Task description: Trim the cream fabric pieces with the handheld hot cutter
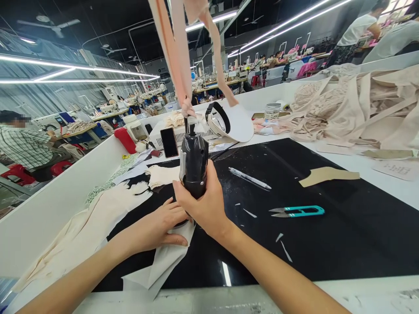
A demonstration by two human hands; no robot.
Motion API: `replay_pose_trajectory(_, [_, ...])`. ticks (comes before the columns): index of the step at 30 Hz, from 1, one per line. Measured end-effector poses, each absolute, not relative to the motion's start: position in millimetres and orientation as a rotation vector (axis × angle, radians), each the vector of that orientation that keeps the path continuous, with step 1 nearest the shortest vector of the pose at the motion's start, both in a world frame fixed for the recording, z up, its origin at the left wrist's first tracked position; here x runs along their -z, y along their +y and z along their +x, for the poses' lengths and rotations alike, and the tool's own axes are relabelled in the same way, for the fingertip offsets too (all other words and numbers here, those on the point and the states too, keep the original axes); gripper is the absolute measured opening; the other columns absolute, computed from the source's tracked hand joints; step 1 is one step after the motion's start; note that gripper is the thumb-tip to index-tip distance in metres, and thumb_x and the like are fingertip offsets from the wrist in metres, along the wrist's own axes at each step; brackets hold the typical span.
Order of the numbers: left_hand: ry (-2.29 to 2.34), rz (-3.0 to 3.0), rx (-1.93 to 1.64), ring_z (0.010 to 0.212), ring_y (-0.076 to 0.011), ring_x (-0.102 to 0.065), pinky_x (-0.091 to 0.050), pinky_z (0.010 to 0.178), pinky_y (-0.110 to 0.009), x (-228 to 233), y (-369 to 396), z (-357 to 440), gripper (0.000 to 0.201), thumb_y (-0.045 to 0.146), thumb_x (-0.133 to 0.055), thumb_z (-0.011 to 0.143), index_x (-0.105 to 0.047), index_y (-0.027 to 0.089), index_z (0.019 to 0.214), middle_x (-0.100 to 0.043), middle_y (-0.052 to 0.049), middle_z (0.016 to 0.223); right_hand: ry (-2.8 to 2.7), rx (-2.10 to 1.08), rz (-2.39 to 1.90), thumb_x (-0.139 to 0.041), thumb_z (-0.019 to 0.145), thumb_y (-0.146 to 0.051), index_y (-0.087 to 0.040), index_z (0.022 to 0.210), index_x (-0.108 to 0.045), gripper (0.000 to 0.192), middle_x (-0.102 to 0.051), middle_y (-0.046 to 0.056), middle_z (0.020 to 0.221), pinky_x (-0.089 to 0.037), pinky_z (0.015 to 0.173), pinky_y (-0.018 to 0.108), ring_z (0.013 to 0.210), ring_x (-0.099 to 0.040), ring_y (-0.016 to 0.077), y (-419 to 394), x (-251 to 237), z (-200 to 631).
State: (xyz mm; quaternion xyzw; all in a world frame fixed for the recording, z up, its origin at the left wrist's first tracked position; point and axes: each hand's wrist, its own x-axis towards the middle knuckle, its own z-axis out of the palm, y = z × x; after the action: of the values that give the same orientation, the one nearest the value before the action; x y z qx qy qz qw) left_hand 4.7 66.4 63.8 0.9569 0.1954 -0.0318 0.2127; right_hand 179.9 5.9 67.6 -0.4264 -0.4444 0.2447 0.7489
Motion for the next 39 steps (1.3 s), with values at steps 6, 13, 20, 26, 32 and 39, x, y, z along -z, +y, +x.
replay_pose_trajectory(6, [0.501,2.696,0.05,0.149,-0.0337,-0.059,-0.026,0.135,-0.07,-58.4,69.8,3.8,0.044,0.035,-0.094,0.094,-0.073,0.027,0.132,-0.074,-0.009,0.143,-0.965,-0.578,-0.916,-0.083,0.083,-0.037,-0.03,0.1,-0.058,0.032,-0.068,-0.004,0.083,-0.059,0.062,0.035,0.07,-0.065,0.0184,-2.7,-69.7,178.7])
replay_pose_trajectory(13, [0.495,2.707,0.06,0.152,-0.0347,-0.057,-0.025,0.136,-0.071,-57.8,70.2,5.8,0.048,0.034,-0.096,0.092,-0.073,0.025,0.133,-0.073,-0.012,0.145,-0.957,-0.586,-0.954,-0.082,0.083,-0.037,-0.03,0.096,-0.057,0.029,-0.067,-0.004,0.081,-0.059,0.061,0.036,0.07,-0.065,0.0187,-7.2,-66.5,174.9])
replay_pose_trajectory(20, [0.493,2.688,0.005,0.148,-0.0343,-0.06,-0.03,0.136,-0.069,-56.2,71.4,5.0,0.055,0.035,-0.097,0.09,-0.072,0.027,0.139,-0.072,-0.011,0.147,-0.95,-0.618,-0.92,-0.087,0.082,-0.038,-0.03,0.102,-0.06,0.034,-0.07,-0.003,0.084,-0.062,0.062,0.037,0.072,-0.069,0.0203,-13.3,-67.8,172.9])
replay_pose_trajectory(26, [0.523,2.664,-0.014,0.148,-0.0364,-0.06,-0.036,0.133,-0.069,-57.5,69.3,4.7,0.067,0.03,-0.099,0.087,-0.069,0.025,0.147,-0.071,-0.013,0.148,-0.971,-0.636,-0.911,-0.087,0.081,-0.036,-0.031,0.106,-0.059,0.038,-0.069,-0.003,0.086,-0.06,0.062,0.035,0.072,-0.067,0.0196,-17.5,-64.3,168.1])
replay_pose_trajectory(32, [0.522,2.678,-0.01,0.153,-0.0394,-0.055,-0.039,0.131,-0.07,-54.7,71.7,4.3,0.064,0.033,-0.099,0.088,-0.07,0.025,0.145,-0.069,-0.015,0.152,-0.973,-0.615,-0.937,-0.083,0.082,-0.036,-0.031,0.106,-0.059,0.035,-0.068,-0.003,0.085,-0.06,0.062,0.036,0.071,-0.066,0.0197,-17.2,-62.4,166.4])
replay_pose_trajectory(39, [0.738,2.733,-0.355,0.122,-0.0268,-0.072,-0.062,0.108,-0.042,-53.1,35.1,-20.0,0.018,0.023,-0.079,0.106,-0.072,0.021,0.122,-0.074,-0.01,0.133,-0.949,-0.561,-0.917,-0.086,0.082,-0.039,-0.031,0.102,-0.059,0.035,-0.071,-0.006,0.078,-0.061,0.061,0.037,0.063,-0.067,0.0183,-16.6,-73.2,178.3])
